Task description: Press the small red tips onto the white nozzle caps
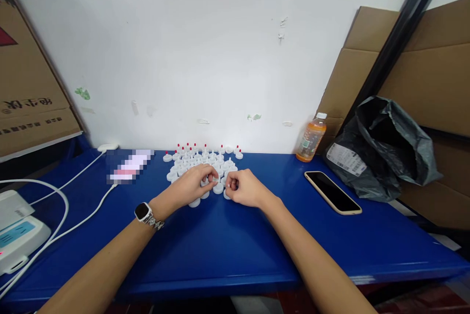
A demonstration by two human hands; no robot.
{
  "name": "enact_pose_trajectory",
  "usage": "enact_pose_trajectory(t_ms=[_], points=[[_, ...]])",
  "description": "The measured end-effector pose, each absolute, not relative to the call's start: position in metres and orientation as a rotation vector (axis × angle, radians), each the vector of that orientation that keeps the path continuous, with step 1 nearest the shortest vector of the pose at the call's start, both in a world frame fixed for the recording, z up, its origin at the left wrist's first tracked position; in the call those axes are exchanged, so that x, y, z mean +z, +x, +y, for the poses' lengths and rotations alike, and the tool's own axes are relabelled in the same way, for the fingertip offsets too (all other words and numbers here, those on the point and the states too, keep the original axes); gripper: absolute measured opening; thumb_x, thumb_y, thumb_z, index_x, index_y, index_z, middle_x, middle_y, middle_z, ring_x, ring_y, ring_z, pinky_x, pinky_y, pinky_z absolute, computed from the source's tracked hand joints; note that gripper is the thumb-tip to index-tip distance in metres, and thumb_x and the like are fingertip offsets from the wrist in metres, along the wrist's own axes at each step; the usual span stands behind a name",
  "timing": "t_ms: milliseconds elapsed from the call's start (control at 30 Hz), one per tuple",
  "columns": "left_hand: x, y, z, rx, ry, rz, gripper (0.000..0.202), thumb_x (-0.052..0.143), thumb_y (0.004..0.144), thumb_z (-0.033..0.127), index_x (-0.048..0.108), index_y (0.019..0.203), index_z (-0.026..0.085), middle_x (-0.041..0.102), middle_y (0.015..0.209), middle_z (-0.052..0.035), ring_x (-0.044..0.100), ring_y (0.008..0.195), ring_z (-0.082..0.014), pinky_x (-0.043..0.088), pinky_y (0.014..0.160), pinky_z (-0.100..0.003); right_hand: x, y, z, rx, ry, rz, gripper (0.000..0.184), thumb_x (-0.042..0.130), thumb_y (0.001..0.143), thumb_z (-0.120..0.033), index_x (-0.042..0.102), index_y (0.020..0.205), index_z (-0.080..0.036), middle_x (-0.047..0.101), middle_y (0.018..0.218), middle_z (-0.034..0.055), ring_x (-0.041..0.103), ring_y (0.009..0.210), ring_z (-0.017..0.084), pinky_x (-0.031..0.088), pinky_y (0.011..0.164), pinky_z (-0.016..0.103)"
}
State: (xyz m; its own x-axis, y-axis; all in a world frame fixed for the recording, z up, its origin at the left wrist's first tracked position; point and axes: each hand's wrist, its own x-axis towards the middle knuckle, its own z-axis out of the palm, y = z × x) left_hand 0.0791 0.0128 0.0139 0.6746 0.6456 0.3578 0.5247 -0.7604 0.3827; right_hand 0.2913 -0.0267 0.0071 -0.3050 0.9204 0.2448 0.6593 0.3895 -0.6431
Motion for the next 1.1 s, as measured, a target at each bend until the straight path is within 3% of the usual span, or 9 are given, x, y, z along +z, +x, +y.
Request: enact_pose_trajectory(t_ms=[67, 233, 367, 567, 733, 833, 933, 1100], points=[[0.013, 0.081, 0.012, 0.698, 2.669, 0.962, 0.02, 0.058, 0.093, 0.026, 0.065, 0.11, 0.021, 0.066, 0.093, -0.0039, 0.06, 0.091, -0.0213, 0.046, 0.079, -0.033, 0.006, 0.291, -0.025, 0.503, -1.36, -2.112, 0.009, 0.059, 0.071, -0.013, 0.066, 0.072, -0.019, 0.06, 0.061, -0.0047, 0.054, 0.056, 0.01, 0.04, 0.059, 0.023], [0.015, 0.084, 0.011, 0.579, 2.729, 0.999, 0.012, 0.056, 0.091, 0.021, 0.067, 0.087, 0.019, 0.067, 0.089, -0.0047, 0.06, 0.091, -0.0218, 0.045, 0.082, -0.034, 0.004, 0.286, -0.024, 0.43, -1.345, -2.103, 0.009, 0.06, 0.078, -0.017, 0.068, 0.082, -0.02, 0.065, 0.065, -0.0042, 0.058, 0.058, 0.01, 0.042, 0.062, 0.023], [0.017, 0.078, 0.011, 0.564, 2.739, 1.069, 0.012, 0.06, 0.09, 0.029, 0.068, 0.09, 0.02, 0.067, 0.088, -0.0042, 0.059, 0.092, -0.0237, 0.043, 0.086, -0.038, 0.005, 0.283, -0.026, 0.413, -1.337, -2.014, 0.019, 0.064, 0.079, -0.022, 0.067, 0.097, -0.022, 0.069, 0.071, -0.0034, 0.059, 0.06, 0.012, 0.043, 0.062, 0.024], [0.017, 0.08, 0.015, 0.696, 2.731, 1.052, 0.025, 0.052, 0.094, 0.041, 0.066, 0.1, 0.021, 0.067, 0.087, -0.0038, 0.058, 0.091, -0.0238, 0.042, 0.087, -0.041, 0.002, 0.307, 0.013, 0.248, -1.525, -1.594, 0.008, 0.057, 0.082, -0.025, 0.063, 0.083, -0.02, 0.066, 0.069, -0.0004, 0.06, 0.064, 0.014, 0.044, 0.064, 0.025], [0.016, 0.089, 0.016, 0.744, 2.7, 1.012, 0.026, 0.047, 0.097, 0.039, 0.067, 0.093, 0.022, 0.067, 0.087, -0.0037, 0.057, 0.09, -0.0232, 0.04, 0.085, -0.04, -0.012, 0.327, 0.077, 0.213, -1.841, -1.432, 0.027, 0.066, 0.079, -0.037, 0.061, 0.1, -0.02, 0.07, 0.084, 0.0041, 0.064, 0.08, 0.02, 0.045, 0.072, 0.03], [0.016, 0.089, 0.013, 0.757, 2.69, 0.992, 0.026, 0.047, 0.097, 0.038, 0.066, 0.091, 0.022, 0.067, 0.088, -0.0034, 0.058, 0.091, -0.023, 0.04, 0.086, -0.041, -0.02, 0.326, 0.099, 0.208, -1.903, -1.424, 0.022, 0.066, 0.081, -0.038, 0.063, 0.095, -0.022, 0.07, 0.089, 0.0048, 0.064, 0.087, 0.021, 0.046, 0.077, 0.032], [0.018, 0.086, 0.012, 0.775, 2.678, 1.001, 0.027, 0.047, 0.098, 0.038, 0.066, 0.089, 0.022, 0.068, 0.088, -0.0033, 0.058, 0.092, -0.0227, 0.04, 0.086, -0.04, -0.022, 0.321, 0.104, 0.22, -1.89, -1.427, 0.012, 0.063, 0.083, -0.032, 0.065, 0.09, -0.022, 0.069, 0.092, 0.005, 0.064, 0.087, 0.02, 0.046, 0.079, 0.032], [0.023, 0.078, 0.015, 0.938, 2.591, 1.013, 0.026, 0.043, 0.1, 0.037, 0.061, 0.092, 0.021, 0.066, 0.092, -0.0039, 0.058, 0.09, -0.0207, 0.042, 0.083, -0.036, -0.004, 0.308, 0.065, 0.12, -1.505, -1.514, 0.015, 0.057, 0.086, -0.03, 0.064, 0.093, -0.019, 0.068, 0.103, 0.0074, 0.063, 0.084, 0.016, 0.047, 0.077, 0.029]])
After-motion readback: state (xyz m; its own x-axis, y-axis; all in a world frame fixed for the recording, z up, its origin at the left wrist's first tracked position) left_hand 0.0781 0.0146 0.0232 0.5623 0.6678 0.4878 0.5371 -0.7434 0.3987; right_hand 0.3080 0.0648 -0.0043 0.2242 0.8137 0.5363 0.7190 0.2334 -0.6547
